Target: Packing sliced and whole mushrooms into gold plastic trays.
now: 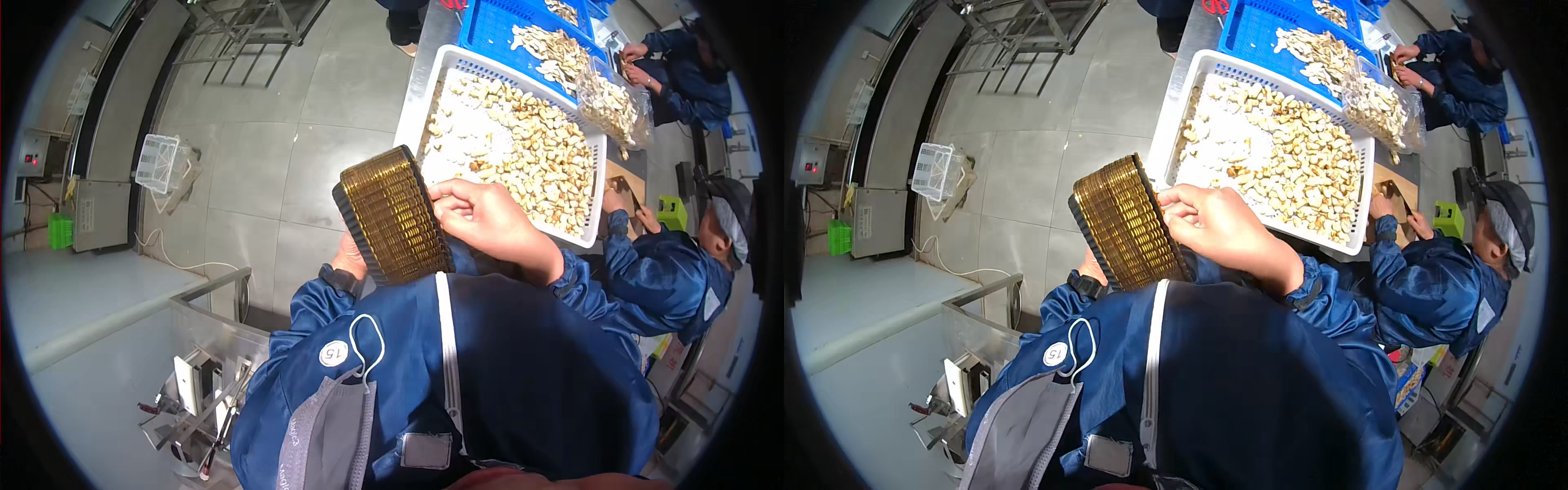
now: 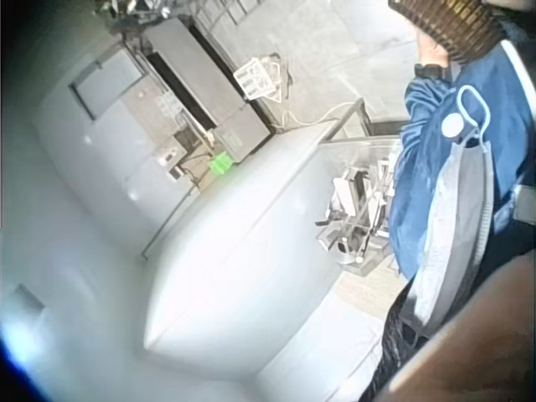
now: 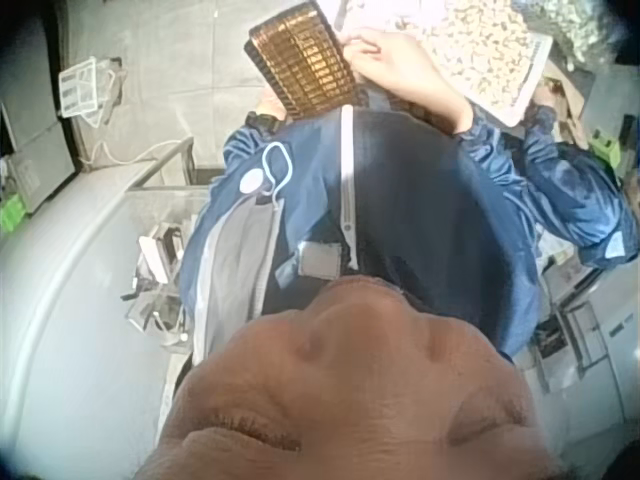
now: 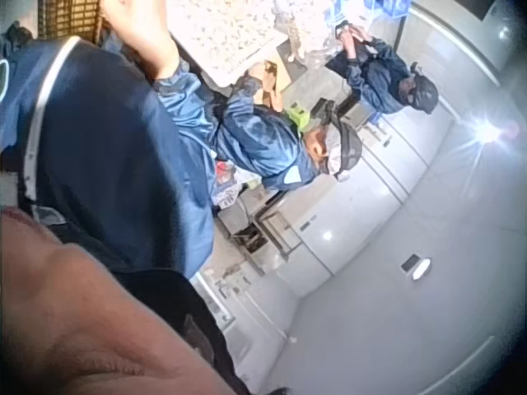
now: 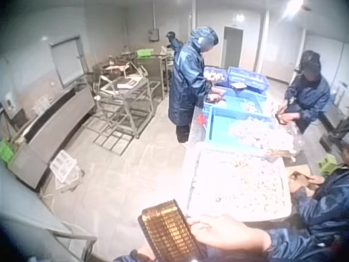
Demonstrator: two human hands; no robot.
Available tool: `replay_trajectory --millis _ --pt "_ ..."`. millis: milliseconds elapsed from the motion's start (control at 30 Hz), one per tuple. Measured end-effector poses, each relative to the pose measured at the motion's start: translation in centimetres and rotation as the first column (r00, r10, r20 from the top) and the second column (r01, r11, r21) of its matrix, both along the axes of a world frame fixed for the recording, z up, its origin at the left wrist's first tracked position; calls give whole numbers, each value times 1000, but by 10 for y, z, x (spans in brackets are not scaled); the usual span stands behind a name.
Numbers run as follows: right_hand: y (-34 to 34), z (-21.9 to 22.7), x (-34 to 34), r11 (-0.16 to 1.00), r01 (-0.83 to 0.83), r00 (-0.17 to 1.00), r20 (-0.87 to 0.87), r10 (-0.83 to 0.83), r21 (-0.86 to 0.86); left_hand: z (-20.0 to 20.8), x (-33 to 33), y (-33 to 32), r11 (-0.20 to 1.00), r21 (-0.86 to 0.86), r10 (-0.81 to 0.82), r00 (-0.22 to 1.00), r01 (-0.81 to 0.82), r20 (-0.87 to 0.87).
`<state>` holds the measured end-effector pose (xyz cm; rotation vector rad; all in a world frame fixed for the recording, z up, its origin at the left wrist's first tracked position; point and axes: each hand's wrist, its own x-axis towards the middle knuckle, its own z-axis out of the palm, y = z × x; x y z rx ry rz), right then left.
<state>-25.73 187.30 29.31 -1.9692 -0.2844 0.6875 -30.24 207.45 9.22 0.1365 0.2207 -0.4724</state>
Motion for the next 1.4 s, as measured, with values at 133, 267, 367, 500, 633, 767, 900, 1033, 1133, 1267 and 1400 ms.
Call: replay_trajectory --millis 133,267,367,500,633,767,900,1033,1133,1267,1400 --pt "3 4 3 996 -4 997 82 11 -92 4 -1 -1 999 39 2 1000 -2 -4" --pt "4 -2 1 991 5 984 179 19 -133 -5 -2 0 998 57 26 998 -23 -52" --pt "6 1 0 975 14 970 239 41 -222 -17 -5 4 999 48 19 999 -16 -49" --pt "8 6 -3 979 52 957 291 8 -197 -17 -6 7 999 33 9 999 -8 -39" --pt "6 7 -5 977 63 950 312 4 -205 -15 -8 8 1000 24 1 999 -1 -36" --pt "4 2 -6 982 73 923 386 -1 -173 -15 -8 9 1000 21 -7 999 7 -32" --pt "6 9 -5 982 90 949 313 -33 -168 -16 -8 10 1000 12 -13 1000 13 -27" --pt "5 5 -4 984 89 941 337 -33 -152 -13 -6 10 1000 6 -21 1000 21 -21" --pt "3 -1 -3 984 91 938 345 -34 -151 -12 -5 9 1000 -4 -25 1000 25 -16" --pt "3 -3 -2 984 99 933 357 -41 -145 -11 -4 9 1000 -6 -31 999 31 -13" --pt "1 -1 0 976 95 906 422 -5 -194 -15 -4 10 999 -13 -32 999 32 -6"
